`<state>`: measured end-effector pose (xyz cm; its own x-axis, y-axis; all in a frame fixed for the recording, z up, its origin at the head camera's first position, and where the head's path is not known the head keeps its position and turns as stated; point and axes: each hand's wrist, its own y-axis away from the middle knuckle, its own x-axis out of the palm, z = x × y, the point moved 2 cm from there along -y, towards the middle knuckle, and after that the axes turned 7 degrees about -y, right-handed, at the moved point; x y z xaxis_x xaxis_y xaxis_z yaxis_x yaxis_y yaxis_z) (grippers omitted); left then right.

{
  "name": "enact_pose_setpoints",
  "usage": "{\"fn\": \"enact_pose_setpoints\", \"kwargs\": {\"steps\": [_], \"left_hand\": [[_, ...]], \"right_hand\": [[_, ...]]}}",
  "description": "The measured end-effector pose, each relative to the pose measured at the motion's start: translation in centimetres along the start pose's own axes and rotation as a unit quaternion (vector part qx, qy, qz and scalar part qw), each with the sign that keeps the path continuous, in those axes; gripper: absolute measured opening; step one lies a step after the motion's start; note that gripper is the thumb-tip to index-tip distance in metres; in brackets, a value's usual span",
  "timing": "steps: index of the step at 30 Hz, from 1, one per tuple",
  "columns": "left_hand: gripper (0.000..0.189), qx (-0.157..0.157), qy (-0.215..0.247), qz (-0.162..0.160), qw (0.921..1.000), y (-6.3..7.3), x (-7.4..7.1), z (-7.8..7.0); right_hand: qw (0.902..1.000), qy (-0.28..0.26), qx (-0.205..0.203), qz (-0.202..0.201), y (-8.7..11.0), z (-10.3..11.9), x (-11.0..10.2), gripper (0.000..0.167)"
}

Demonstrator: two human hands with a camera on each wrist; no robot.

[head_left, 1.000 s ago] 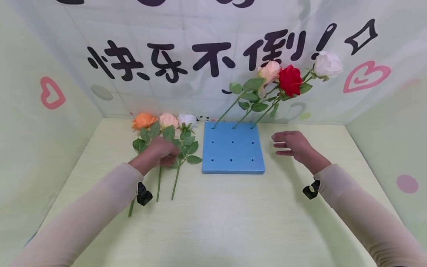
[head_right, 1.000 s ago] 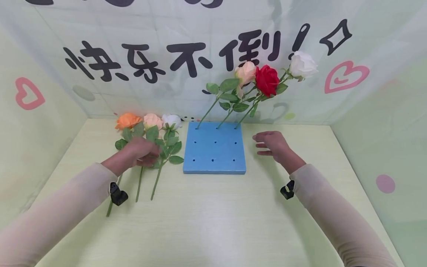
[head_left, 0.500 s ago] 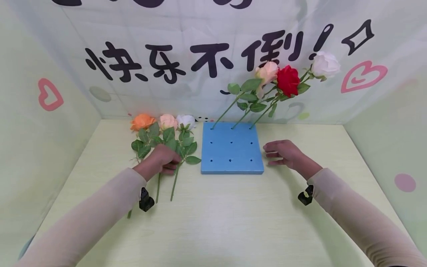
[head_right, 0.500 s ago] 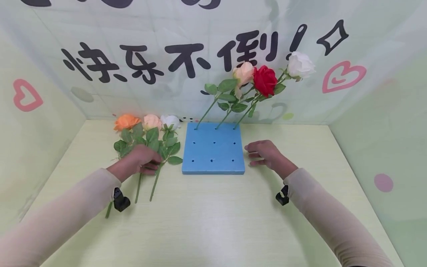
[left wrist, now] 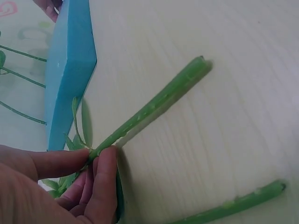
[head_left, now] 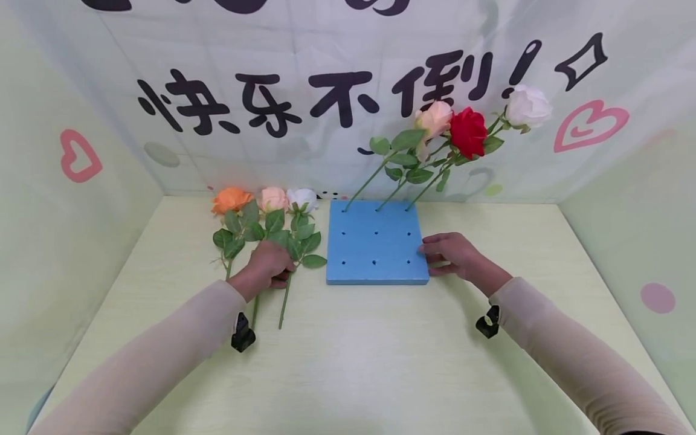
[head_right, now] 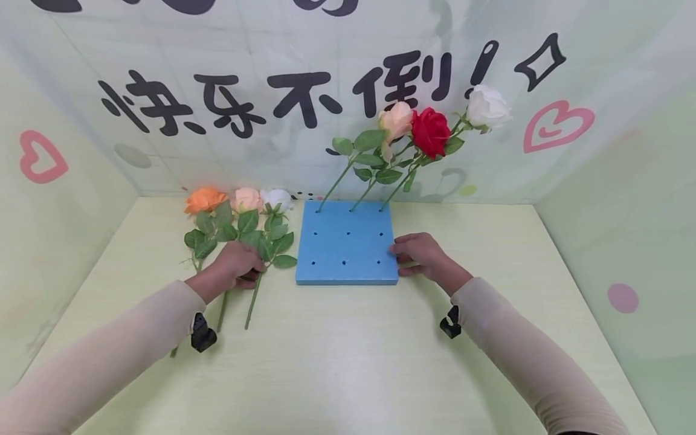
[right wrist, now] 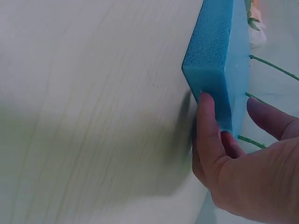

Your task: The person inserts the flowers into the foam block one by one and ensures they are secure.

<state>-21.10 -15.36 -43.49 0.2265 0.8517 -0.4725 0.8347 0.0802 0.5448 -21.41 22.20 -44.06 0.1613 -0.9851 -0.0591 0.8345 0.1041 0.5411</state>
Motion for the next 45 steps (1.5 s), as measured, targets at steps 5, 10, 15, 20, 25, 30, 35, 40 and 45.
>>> {"fn": "enact_pose_setpoints", "kwargs": {"steps": [5, 10, 15, 20, 25, 30, 35, 40, 45], "left_hand": [[0.006, -0.002, 0.001, 0.001, 1.0000, -0.2, 0.1, 0.0], [0.005, -0.011, -0.006, 0.002, 0.9999, -0.4, 0.1, -0.1], [0.005, -0.024, -0.011, 0.008, 0.9996, -0.5, 0.1, -0.3], [0.005, -0.027, -0.005, 0.015, 0.9995, -0.4, 0.0, -0.4], [0.010, -0.015, 0.013, 0.017, 0.9997, -0.2, -0.1, -0.7], [0.027, 0.006, 0.023, 0.020, 0.9995, 0.0, -0.1, -0.9], [0.020, 0.039, 0.041, 0.020, 0.9982, 0.4, -0.2, -1.5], [0.037, 0.057, 0.063, 0.019, 0.9962, 1.0, -0.3, -2.0], [0.052, 0.082, 0.089, 0.010, 0.9927, 1.3, -0.1, -2.2]], "right_hand": [[0.9997, 0.022, 0.001, -0.014, -0.2, -0.2, 0.1, 0.055], [0.9990, 0.040, -0.005, -0.018, -0.8, -0.4, 0.2, 0.052], [0.9989, 0.044, -0.007, -0.012, -1.0, -0.3, 0.3, 0.053], [0.9987, 0.049, -0.002, -0.011, -1.0, -0.1, 0.3, 0.052], [0.9987, 0.051, 0.000, -0.009, -1.0, 0.1, 0.3, 0.054], [0.9989, 0.047, 0.003, -0.007, -1.0, 0.1, 0.3, 0.055], [0.9990, 0.044, 0.002, -0.008, -0.9, 0.0, 0.3, 0.054], [0.9991, 0.042, 0.001, -0.007, -0.9, -0.1, 0.2, 0.054], [0.9991, 0.043, 0.001, -0.006, -0.9, -0.1, 0.2, 0.055]]}}
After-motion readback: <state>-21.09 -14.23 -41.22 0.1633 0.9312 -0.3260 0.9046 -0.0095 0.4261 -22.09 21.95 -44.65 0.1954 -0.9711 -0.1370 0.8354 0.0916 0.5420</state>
